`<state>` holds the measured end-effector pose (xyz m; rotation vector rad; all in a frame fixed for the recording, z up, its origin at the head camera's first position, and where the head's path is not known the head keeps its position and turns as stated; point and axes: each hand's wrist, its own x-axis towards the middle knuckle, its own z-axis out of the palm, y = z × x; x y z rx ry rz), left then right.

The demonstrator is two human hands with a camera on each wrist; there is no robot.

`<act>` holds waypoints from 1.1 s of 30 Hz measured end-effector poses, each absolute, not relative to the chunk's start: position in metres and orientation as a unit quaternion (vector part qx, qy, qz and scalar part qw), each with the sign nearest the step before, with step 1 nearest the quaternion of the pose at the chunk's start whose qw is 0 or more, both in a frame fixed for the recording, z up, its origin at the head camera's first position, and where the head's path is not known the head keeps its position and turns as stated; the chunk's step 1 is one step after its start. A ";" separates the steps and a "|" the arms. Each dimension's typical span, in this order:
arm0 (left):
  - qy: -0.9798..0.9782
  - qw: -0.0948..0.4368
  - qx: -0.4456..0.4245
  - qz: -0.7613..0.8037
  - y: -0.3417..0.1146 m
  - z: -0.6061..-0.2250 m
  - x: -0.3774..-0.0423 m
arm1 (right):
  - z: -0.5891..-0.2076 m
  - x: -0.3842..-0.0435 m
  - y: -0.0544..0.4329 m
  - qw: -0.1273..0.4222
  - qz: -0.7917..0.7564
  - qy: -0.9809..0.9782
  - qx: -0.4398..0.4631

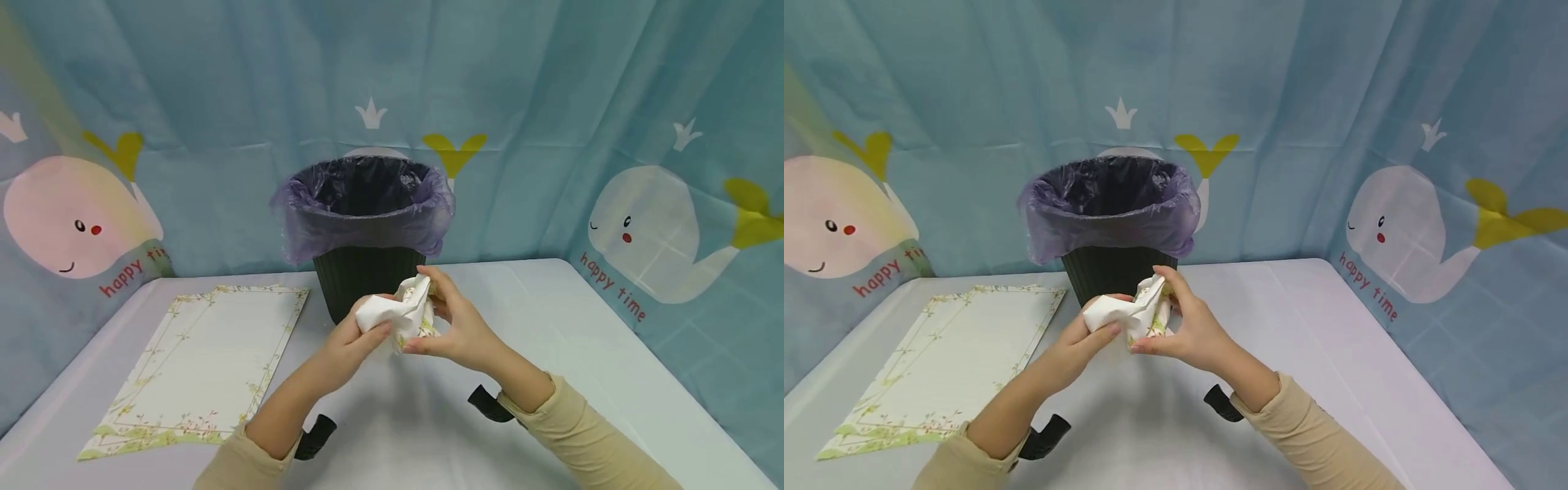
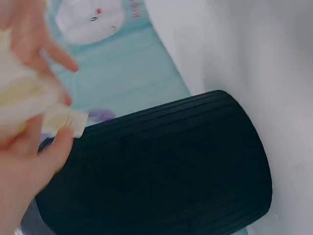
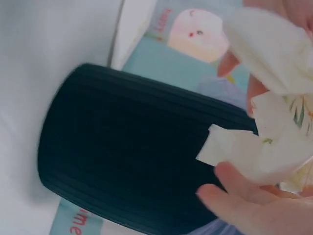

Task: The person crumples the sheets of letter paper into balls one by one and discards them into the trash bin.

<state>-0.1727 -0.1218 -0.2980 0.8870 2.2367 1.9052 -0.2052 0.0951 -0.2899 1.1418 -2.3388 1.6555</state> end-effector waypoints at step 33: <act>0.811 -0.160 0.180 0.534 -0.104 -0.319 -0.189 | -0.313 -0.207 0.079 0.111 0.673 -0.613 0.399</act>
